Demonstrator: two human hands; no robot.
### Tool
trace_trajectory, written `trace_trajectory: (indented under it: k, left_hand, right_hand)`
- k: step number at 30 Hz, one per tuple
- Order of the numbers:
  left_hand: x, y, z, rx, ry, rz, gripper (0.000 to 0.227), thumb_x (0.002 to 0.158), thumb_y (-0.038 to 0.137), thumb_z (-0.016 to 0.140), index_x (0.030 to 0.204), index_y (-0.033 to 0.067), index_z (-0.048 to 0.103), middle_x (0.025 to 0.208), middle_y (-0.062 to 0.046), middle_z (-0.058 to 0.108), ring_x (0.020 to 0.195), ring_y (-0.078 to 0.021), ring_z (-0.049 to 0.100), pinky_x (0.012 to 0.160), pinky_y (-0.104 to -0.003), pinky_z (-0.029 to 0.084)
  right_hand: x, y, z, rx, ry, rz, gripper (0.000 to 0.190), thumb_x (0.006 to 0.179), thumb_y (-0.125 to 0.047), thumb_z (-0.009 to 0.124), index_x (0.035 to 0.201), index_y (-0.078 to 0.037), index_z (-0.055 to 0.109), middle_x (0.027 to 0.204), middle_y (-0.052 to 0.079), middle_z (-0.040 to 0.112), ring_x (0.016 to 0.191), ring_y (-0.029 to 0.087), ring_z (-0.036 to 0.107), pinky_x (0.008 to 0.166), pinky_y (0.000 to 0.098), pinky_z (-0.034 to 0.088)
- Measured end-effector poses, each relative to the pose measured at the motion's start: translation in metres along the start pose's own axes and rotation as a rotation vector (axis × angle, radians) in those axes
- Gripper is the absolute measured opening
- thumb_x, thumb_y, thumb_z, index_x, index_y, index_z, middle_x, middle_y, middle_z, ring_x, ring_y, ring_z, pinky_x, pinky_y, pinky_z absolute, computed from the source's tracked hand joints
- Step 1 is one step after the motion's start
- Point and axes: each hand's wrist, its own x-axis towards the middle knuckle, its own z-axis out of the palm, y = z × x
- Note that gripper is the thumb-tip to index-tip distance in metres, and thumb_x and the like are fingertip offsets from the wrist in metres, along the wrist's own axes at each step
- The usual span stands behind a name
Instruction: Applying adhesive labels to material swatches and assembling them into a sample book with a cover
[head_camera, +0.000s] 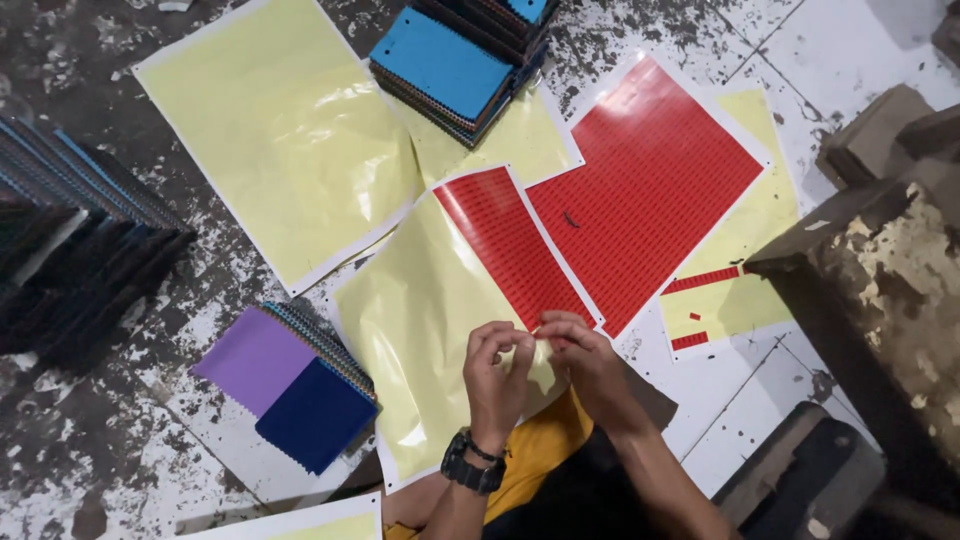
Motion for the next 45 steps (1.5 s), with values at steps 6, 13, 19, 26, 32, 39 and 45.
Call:
trace_trajectory:
  k: [6,13,19,26,32,39,45]
  left_hand:
    - [0.001,-0.002,0.002,-0.044,0.102,-0.171,0.009,0.088,0.019,0.077,0.094,0.0130,0.079,0.112,-0.005,0.071,0.082,-0.0113,0.064,0.076,-0.025,0.047]
    - [0.001,0.011,-0.005,-0.118,0.030,-0.226,0.032,0.088,0.008,0.072,0.119,0.0120,0.073,0.106,-0.004,0.072,0.088,-0.0081,0.057,0.080,-0.024,0.040]
    - [0.002,0.013,-0.002,-0.118,-0.036,-0.209,0.053,0.087,0.015,0.077,0.138,0.0135,0.061,0.111,-0.006,0.073,0.095,-0.0113,0.053,0.086,-0.027,0.038]
    - [0.004,0.018,0.004,-0.199,0.089,-0.271,0.050,0.085,0.005,0.076,0.134,0.0109,0.063,0.090,-0.003,0.077,0.080,-0.0055,0.060,0.077,-0.022,0.037]
    - [0.007,0.023,0.001,-0.126,0.125,-0.263,0.046,0.084,0.001,0.071,0.129,0.0073,0.065,0.103,-0.009,0.077,0.085,-0.0086,0.062,0.078,-0.024,0.041]
    - [0.018,0.000,-0.001,-0.230,0.010,-0.048,0.062,0.079,-0.005,0.073,0.139,0.0002,0.056,0.137,-0.016,0.059,0.098,-0.0186,0.066,0.082,-0.028,0.057]
    - [0.019,0.001,0.006,-0.369,0.017,-0.070,0.060,0.086,-0.005,0.071,0.142,-0.0006,0.051,0.136,-0.013,0.059,0.088,-0.0107,0.067,0.081,-0.024,0.061]
  right_hand:
    - [0.029,0.045,-0.009,-0.855,0.332,-0.498,0.029,0.076,-0.034,0.090,0.098,-0.017,0.081,0.076,0.001,0.069,0.070,0.019,0.070,0.063,0.0307,0.056]
    - [0.018,0.033,0.004,-0.930,0.358,-0.557,0.015,0.081,-0.034,0.087,0.091,-0.025,0.081,0.068,0.000,0.070,0.062,0.023,0.071,0.057,0.0338,0.055]
    - [0.012,0.036,0.000,-0.382,0.162,-0.288,0.024,0.075,-0.022,0.089,0.096,-0.011,0.081,0.112,0.009,0.069,0.083,0.021,0.069,0.079,0.0360,0.056]
    - [0.033,0.033,-0.005,-0.709,0.248,-0.587,0.029,0.084,-0.022,0.086,0.105,-0.006,0.076,0.083,0.008,0.065,0.072,0.024,0.070,0.064,0.0341,0.058]
    - [0.038,0.030,0.002,-0.917,0.269,-0.611,0.016,0.080,-0.025,0.085,0.091,-0.017,0.077,0.069,0.002,0.063,0.064,0.025,0.070,0.059,0.0361,0.056]
    - [0.031,0.032,-0.001,-0.593,0.226,-0.471,0.015,0.079,-0.021,0.087,0.092,-0.019,0.080,0.086,0.002,0.073,0.073,0.017,0.071,0.066,0.0291,0.057]
    - [0.037,0.035,-0.008,-0.355,0.117,-0.287,0.025,0.077,-0.015,0.084,0.101,-0.010,0.079,0.103,0.009,0.070,0.086,0.018,0.067,0.078,0.0325,0.055]
